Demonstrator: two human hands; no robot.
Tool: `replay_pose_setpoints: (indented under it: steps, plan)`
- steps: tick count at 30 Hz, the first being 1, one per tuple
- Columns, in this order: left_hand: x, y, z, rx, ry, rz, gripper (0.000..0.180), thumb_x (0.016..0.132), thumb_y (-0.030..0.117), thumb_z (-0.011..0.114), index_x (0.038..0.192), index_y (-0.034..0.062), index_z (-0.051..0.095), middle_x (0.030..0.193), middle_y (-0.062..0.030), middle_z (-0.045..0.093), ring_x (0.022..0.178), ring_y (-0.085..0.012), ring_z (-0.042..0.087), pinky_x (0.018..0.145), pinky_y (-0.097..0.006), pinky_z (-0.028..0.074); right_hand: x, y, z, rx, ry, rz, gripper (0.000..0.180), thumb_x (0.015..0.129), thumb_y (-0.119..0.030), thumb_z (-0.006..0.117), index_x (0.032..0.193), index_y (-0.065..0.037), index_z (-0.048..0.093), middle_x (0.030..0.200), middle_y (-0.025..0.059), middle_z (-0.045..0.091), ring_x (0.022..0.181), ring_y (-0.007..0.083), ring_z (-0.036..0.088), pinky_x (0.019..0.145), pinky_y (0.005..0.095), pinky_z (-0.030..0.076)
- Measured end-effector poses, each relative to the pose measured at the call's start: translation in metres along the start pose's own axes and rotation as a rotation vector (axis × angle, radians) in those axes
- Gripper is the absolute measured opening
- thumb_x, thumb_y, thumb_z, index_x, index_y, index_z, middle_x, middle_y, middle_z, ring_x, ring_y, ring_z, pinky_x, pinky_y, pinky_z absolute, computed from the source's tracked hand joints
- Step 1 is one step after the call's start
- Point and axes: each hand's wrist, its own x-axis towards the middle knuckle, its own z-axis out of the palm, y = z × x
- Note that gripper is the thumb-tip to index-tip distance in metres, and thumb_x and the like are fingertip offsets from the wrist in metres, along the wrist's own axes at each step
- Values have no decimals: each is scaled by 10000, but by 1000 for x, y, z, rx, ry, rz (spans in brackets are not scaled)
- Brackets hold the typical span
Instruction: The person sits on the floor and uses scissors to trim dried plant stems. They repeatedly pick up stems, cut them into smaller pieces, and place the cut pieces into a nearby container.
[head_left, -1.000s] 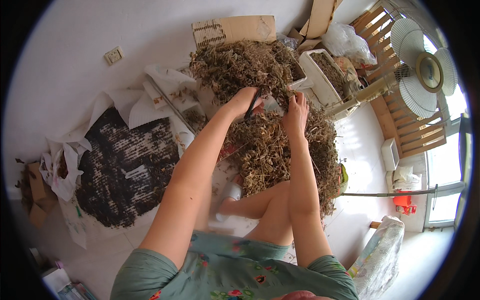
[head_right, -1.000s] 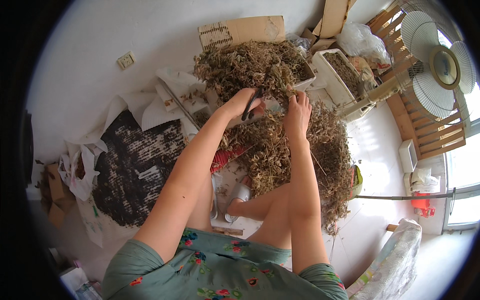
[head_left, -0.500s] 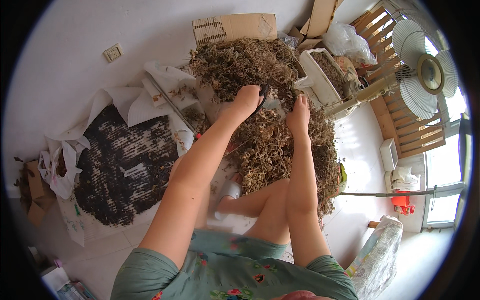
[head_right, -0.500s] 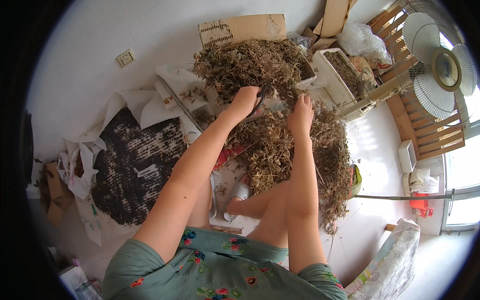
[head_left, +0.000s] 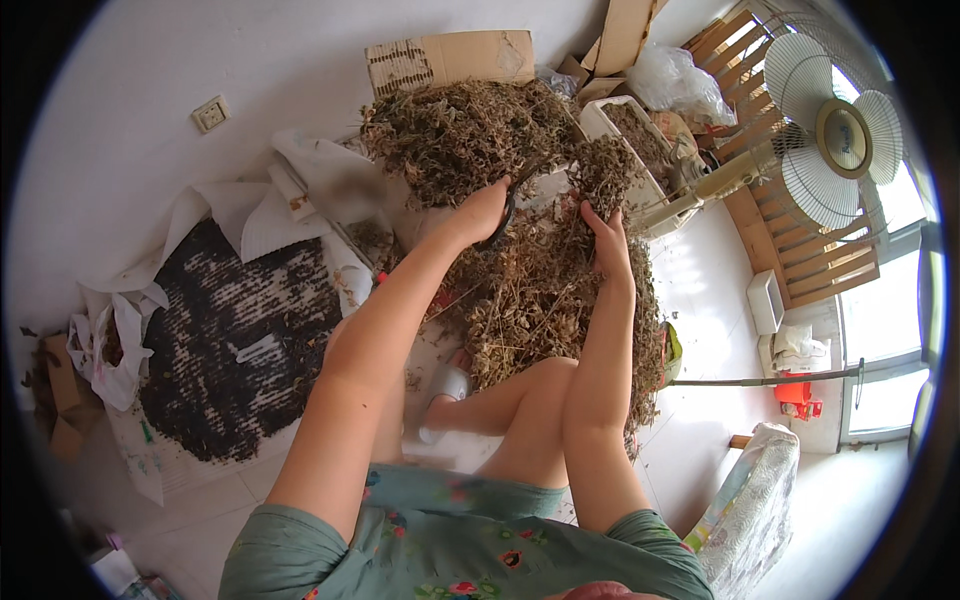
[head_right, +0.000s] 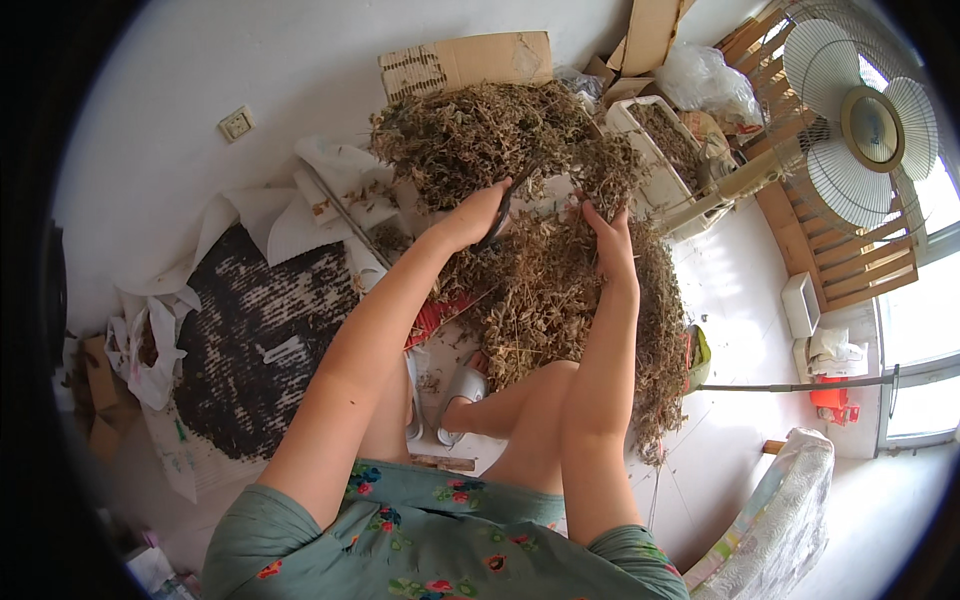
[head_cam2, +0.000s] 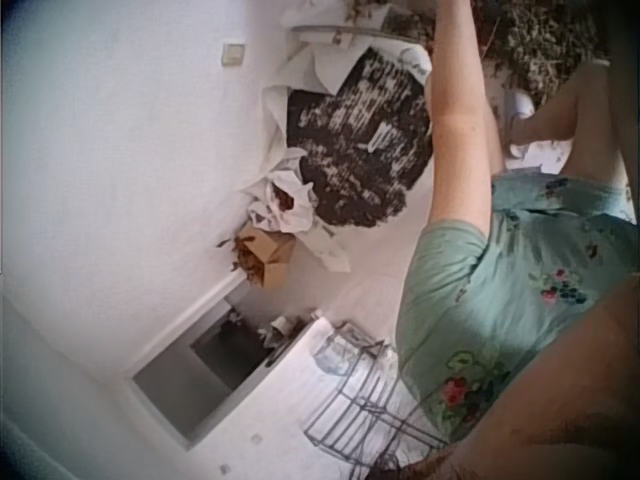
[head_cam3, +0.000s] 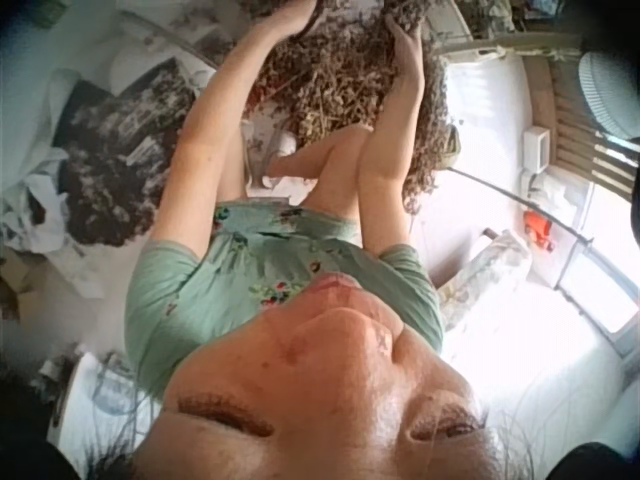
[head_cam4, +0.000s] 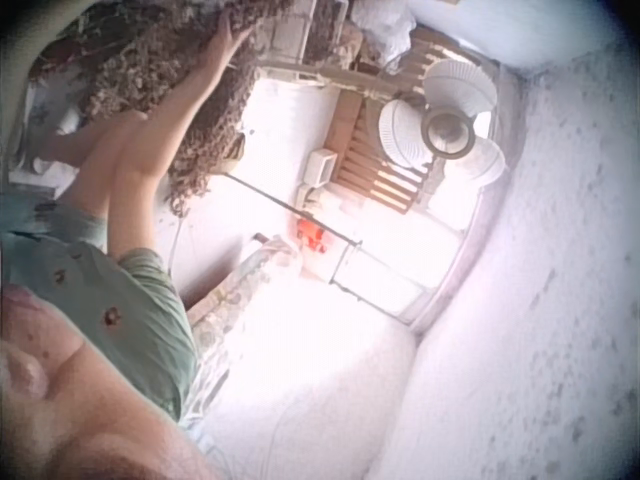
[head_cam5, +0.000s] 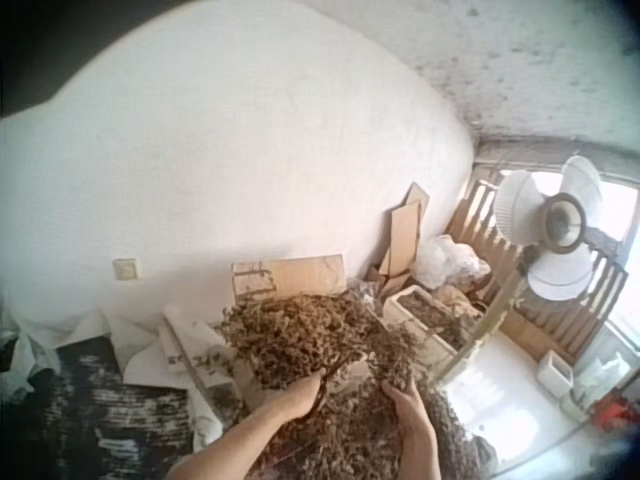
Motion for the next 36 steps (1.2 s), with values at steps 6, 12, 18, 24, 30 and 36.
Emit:
replay_pose_setpoints:
  steps: [6,12,18,24,30,36]
  plan:
    - [-6,8,-7,98,-56,-110,616,1035,477,181,576,117,379,497,6,281,431,-170,244,533,-356,321,17,15,-14,-199,-29,23,877,818,-422,720,1462,-11,290,1377,217,473,1255,305,479,990,441,401]
    - [3,8,-7,89,-81,-98,615,1036,481,176,634,97,438,526,-1,338,458,-175,302,554,-358,339,8,11,10,-349,-119,57,967,786,-503,722,1474,5,271,1472,230,357,1365,330,349,1081,446,305]
    - [-5,20,-2,3,-28,-46,535,1040,369,256,651,73,476,533,-26,423,461,-190,373,537,-359,351,22,24,3,-427,-179,155,1007,794,-583,672,1489,-4,228,1486,242,324,1375,377,317,1022,579,335]
    - [-14,8,-10,98,164,187,322,955,198,413,713,13,519,611,-125,555,521,-239,545,533,-378,449,14,9,13,-325,-112,156,992,818,-565,657,1500,-18,189,1503,234,296,1378,396,304,989,611,361]
    - [-10,13,-21,-298,-14,-115,227,968,206,436,996,-14,487,930,-220,619,715,-251,666,650,-364,560,13,13,1,-365,-6,41,981,826,-560,656,1500,-18,192,1507,236,287,1380,356,321,1067,485,321]
    - [-17,18,-22,-331,-137,-181,231,1001,161,379,1102,-21,478,1072,-224,611,817,-246,681,724,-374,565,10,12,5,-268,-89,12,965,832,-494,690,1488,16,200,1502,246,290,1375,320,332,1092,410,296]
